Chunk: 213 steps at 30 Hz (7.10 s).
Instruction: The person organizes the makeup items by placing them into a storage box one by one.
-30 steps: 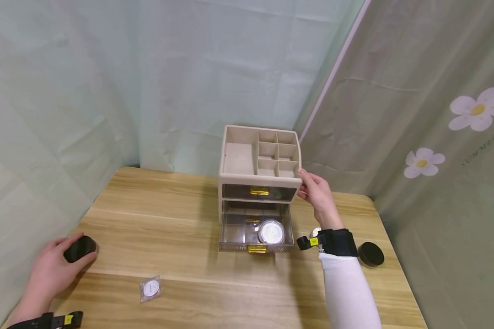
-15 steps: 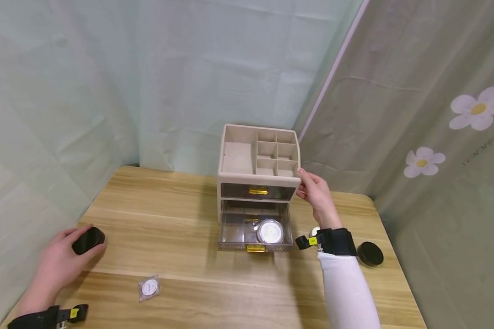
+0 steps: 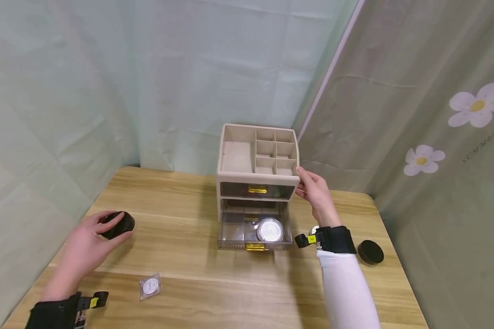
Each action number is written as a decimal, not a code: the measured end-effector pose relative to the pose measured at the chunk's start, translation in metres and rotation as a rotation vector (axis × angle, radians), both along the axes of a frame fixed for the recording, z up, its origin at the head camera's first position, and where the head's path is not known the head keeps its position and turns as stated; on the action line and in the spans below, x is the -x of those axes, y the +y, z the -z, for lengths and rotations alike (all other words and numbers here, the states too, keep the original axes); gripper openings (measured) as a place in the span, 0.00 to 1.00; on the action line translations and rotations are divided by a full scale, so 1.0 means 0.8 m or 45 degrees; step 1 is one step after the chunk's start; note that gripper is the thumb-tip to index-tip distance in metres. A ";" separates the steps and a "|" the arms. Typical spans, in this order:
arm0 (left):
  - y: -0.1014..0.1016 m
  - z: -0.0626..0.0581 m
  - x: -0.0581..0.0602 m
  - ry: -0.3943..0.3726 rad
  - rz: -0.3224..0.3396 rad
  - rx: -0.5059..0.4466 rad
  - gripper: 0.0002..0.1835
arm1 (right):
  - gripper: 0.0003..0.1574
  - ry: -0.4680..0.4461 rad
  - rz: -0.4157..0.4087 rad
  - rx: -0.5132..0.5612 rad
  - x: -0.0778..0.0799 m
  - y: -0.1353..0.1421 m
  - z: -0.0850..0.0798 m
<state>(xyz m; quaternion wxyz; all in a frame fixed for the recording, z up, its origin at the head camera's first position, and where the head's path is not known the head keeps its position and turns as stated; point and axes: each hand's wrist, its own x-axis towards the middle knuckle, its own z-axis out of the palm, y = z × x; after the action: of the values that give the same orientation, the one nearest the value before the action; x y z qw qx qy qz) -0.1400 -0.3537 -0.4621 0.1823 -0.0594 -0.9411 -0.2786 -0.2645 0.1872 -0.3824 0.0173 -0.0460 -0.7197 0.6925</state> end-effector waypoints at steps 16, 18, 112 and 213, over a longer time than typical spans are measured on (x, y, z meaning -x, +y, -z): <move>0.156 -0.074 0.026 0.287 0.452 -0.086 0.28 | 0.37 0.007 -0.003 -0.016 0.010 -0.003 0.002; 0.174 -0.077 0.028 0.286 0.509 -0.081 0.28 | 0.37 0.007 -0.007 -0.017 0.011 -0.004 0.002; 0.275 -0.136 0.125 0.230 0.492 -0.600 0.09 | 0.41 -0.019 -0.036 -0.035 0.010 0.008 0.005; 0.263 -0.119 0.166 -0.429 0.455 -1.128 0.22 | 0.42 0.236 -0.143 -1.028 -0.132 0.062 0.011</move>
<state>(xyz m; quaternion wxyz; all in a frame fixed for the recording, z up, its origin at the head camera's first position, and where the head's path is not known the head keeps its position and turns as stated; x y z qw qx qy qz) -0.2728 -0.1435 -0.3667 -0.0151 -0.0907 -0.7239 -0.6838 -0.1591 0.2371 -0.3911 0.0608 0.0665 -0.9302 0.3557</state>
